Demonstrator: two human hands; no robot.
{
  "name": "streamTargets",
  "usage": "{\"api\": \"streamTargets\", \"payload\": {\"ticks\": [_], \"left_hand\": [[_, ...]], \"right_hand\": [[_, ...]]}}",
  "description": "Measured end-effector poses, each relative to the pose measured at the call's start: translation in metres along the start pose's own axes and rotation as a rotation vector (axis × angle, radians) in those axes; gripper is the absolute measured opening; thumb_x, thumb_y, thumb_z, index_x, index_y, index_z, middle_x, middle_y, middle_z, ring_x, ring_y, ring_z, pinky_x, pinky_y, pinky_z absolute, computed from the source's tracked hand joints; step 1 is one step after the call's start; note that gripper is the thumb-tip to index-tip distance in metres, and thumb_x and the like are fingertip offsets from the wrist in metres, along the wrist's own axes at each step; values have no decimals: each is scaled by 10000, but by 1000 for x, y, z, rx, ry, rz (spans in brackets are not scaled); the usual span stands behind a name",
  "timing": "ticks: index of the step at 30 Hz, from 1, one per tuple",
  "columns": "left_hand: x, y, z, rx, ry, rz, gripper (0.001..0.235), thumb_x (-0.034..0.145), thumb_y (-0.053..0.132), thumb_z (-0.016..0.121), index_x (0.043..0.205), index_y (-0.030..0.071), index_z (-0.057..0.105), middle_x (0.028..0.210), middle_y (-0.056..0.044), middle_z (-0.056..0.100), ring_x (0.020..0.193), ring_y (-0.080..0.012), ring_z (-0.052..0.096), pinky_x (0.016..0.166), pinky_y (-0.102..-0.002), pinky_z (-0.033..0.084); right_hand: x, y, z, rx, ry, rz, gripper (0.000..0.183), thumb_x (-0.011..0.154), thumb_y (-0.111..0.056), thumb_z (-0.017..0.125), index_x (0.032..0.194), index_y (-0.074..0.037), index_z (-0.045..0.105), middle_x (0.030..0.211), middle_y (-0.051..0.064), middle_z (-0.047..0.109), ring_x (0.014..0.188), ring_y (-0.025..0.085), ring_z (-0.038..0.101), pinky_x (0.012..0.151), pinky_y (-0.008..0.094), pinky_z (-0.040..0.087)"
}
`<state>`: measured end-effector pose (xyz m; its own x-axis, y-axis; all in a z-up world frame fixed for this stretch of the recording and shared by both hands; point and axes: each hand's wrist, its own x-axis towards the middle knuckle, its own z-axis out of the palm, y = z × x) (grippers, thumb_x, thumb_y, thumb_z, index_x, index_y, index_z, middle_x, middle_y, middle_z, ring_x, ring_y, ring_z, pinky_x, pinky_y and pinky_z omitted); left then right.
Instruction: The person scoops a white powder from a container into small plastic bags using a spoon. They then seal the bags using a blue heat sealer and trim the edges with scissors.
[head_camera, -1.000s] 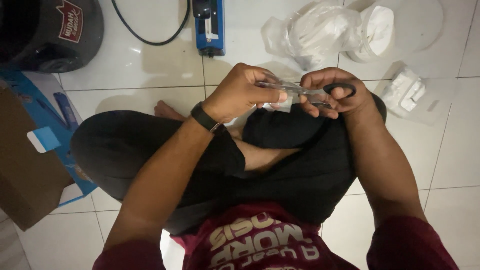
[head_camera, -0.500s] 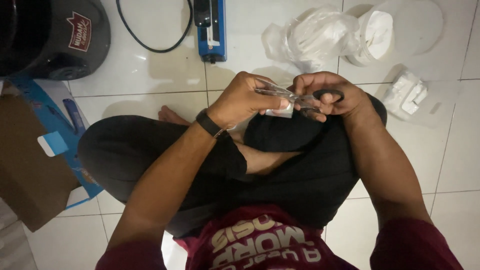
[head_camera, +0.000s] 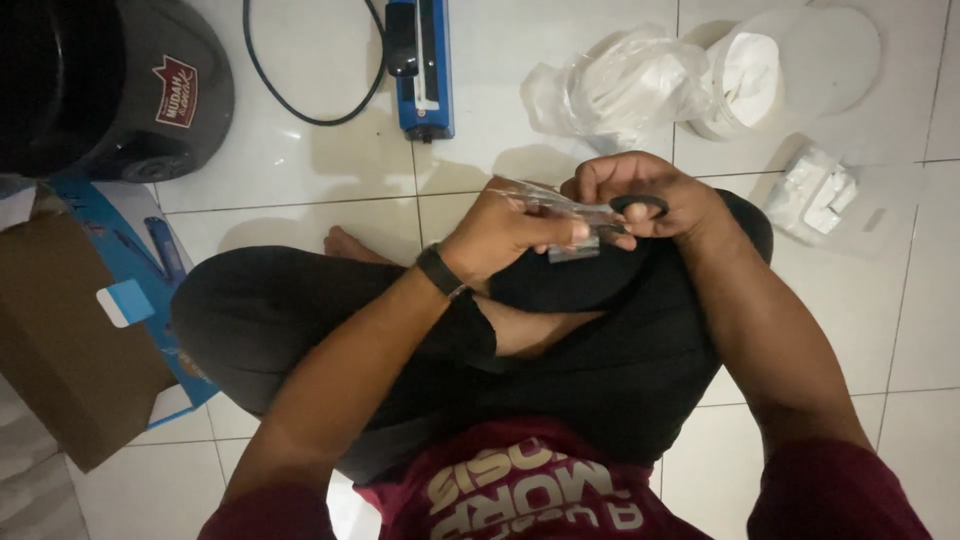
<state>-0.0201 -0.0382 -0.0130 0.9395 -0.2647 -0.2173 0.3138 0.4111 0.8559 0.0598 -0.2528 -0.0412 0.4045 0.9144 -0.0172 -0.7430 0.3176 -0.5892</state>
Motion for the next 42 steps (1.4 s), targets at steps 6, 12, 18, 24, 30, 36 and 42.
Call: {"api": "streamTargets", "payload": {"ticks": [6, 12, 18, 24, 30, 36, 42], "left_hand": [[4, 18, -2, 65, 62, -17, 198, 826, 22, 811, 1015, -26, 778, 772, -134, 760, 661, -104, 718, 496, -150, 496], [13, 37, -19, 488, 163, 69, 163, 941, 208, 694, 1008, 80, 769, 925, -26, 800, 763, -144, 802, 572, -203, 510], [24, 10, -42, 652, 219, 282, 105, 932, 165, 764, 1023, 196, 806, 900, -26, 774, 694, -134, 757, 539, -209, 612], [25, 2, -48, 702, 235, 311, 143, 917, 184, 791, 1047, 238, 817, 847, -37, 718, 744, -123, 722, 601, -253, 578], [20, 18, -51, 521, 241, 236, 207, 888, 76, 781, 1092, 66, 750, 903, -95, 772, 757, -140, 773, 561, -219, 613], [6, 41, -42, 385, 213, 311, 422, 870, -7, 799, 1261, 54, 654, 924, -132, 732, 800, -165, 766, 699, -257, 625], [0, 44, -32, 339, 187, 278, 482, 930, -24, 700, 1380, 66, 554, 1010, -113, 778, 848, -75, 671, 732, -180, 536]], "right_hand": [[-16, -9, -23, 119, 109, -168, 655, 730, -142, 924, 1238, 89, 581, 777, 153, 630, 649, 245, 687, 603, 370, 609], [0, -19, -3, -716, 664, -7, 433, 922, -84, 704, 1345, -66, 611, 1131, 111, 689, 813, 196, 684, 731, 297, 565], [25, 20, -5, -1636, 223, 74, 277, 927, -132, 723, 1065, 94, 644, 905, 341, 628, 767, 526, 663, 663, 595, 528], [24, 68, -62, -2327, 185, 219, 248, 910, -243, 691, 999, -11, 696, 827, 163, 687, 729, 400, 714, 636, 511, 555], [29, 82, -59, -2362, 380, 458, 179, 896, -196, 645, 884, -67, 769, 726, 115, 733, 678, 357, 735, 599, 466, 549], [-2, 20, -25, -1861, 1081, 299, 275, 974, -180, 657, 1238, -146, 726, 1142, 79, 755, 1005, 332, 735, 869, 506, 574], [-67, -22, -10, -1905, 1530, 31, 435, 965, -12, 665, 1384, 50, 565, 1299, 215, 540, 1030, 361, 723, 854, 477, 622]]}}
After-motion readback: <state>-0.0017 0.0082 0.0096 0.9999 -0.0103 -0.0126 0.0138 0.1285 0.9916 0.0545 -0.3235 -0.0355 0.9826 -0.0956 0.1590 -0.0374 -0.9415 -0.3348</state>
